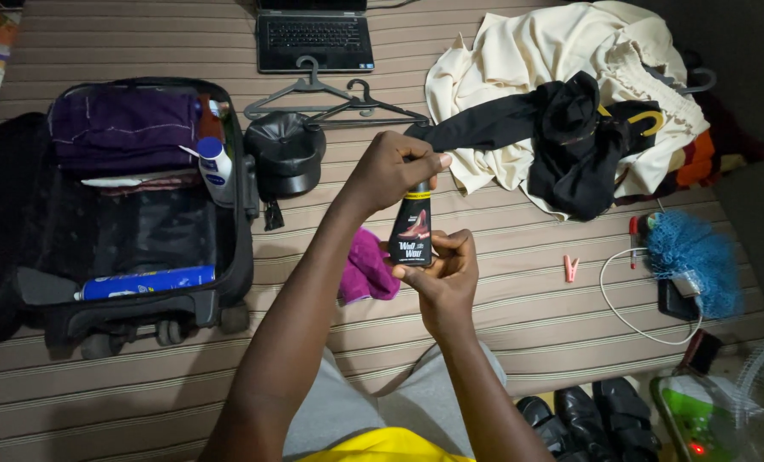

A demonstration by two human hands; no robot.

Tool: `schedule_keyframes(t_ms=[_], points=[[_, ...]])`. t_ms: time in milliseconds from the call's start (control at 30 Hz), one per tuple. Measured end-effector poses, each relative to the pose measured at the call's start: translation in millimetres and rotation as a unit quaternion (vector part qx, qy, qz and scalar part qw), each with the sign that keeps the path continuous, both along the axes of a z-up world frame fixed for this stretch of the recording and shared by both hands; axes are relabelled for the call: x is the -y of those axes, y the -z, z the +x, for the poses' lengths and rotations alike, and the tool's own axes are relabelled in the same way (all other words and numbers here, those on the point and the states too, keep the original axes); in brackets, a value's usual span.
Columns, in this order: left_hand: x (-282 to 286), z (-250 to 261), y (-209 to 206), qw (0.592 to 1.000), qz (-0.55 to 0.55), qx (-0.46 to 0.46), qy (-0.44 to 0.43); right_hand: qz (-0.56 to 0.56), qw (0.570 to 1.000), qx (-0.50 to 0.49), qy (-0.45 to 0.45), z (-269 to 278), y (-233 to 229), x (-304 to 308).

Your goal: The recorder polishes a pair of black shoes and then packs them into a suitcase with other items.

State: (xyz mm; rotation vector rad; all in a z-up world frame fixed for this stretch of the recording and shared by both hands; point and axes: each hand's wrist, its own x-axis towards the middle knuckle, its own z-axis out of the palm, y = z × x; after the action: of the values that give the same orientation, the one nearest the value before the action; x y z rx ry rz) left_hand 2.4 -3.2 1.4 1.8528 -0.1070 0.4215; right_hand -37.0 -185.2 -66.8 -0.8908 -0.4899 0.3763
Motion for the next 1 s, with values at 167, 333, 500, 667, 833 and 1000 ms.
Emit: schedule_keyframes(t_ms=[167, 333, 500, 667, 833, 1000], points=[[-1, 2, 5, 1.000, -0.009, 0.012, -0.023, 0.009, 1.000, 0.024, 0.003, 11, 18, 7], [-3, -11, 0, 0.991, -0.084, -0.034, -0.099, 0.032, 0.999, 0.014, 0.004, 19, -1, 12], [-16, -14, 26, 0.976, -0.178, 0.108, -0.061, -0.001, 1.000, 0.012, 0.000, 28, 14, 22], [-15, -27, 32, 0.969, -0.238, 0.070, -0.020, -0.024, 0.999, 0.016, -0.026, 28, 16, 20], [-13, -36, 44, 0.956, -0.282, 0.080, 0.024, -0.022, 0.999, 0.015, -0.045, 28, 15, 16], [-6, -54, 44, 0.961, -0.256, 0.102, 0.010, -0.023, 0.998, 0.028, -0.046, 27, 12, 13]])
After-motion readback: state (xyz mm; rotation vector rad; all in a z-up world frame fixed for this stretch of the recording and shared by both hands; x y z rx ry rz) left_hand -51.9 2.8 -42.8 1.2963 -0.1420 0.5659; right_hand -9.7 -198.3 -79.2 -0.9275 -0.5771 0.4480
